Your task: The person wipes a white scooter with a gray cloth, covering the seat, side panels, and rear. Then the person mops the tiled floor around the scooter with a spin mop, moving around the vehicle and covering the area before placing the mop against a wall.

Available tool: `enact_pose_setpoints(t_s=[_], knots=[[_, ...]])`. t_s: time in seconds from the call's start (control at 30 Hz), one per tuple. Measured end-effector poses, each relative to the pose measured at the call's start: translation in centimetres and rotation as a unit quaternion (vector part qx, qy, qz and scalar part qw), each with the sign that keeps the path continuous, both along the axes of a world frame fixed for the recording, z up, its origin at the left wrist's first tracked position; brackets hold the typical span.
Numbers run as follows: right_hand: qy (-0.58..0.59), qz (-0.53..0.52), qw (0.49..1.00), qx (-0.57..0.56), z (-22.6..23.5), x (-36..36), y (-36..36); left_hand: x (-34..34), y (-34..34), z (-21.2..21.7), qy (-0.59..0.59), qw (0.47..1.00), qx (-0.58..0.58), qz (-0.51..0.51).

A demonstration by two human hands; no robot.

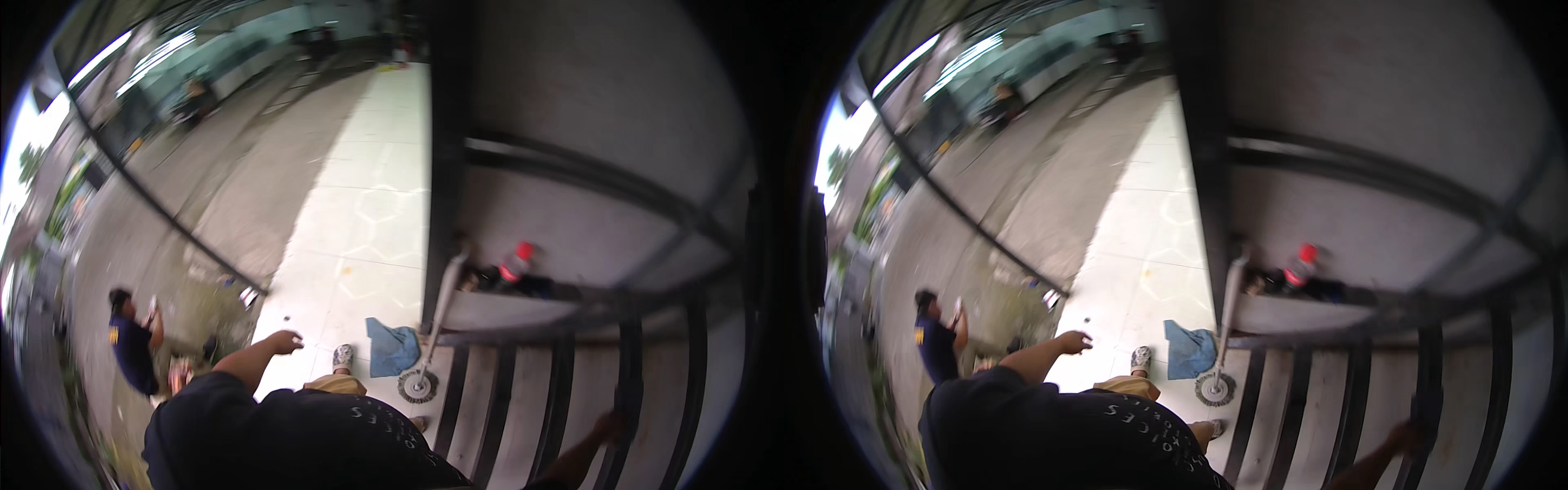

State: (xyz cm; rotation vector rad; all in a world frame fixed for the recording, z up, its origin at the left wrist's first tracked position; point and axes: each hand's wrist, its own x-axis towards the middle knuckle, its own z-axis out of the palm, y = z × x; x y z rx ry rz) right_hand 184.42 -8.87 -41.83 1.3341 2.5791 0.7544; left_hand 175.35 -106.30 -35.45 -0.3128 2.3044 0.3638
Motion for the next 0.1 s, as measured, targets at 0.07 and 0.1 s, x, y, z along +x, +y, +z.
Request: enact_pose_setpoints(t_s=[0.07, 0.1], knots=[[0.06, -0.005, 0.995, 0.083, -2.4, -0.9, 4.8, 3.1, -0.2, 2.9, 0.034, 0.975, 0.05, 0.216], [0.063, 0.028, 0.994, 0.09, -3.4, -4.7, 7.0, 4.9, 0.0, 3.2, 0.05, 0.961, 0.073, 0.263]])
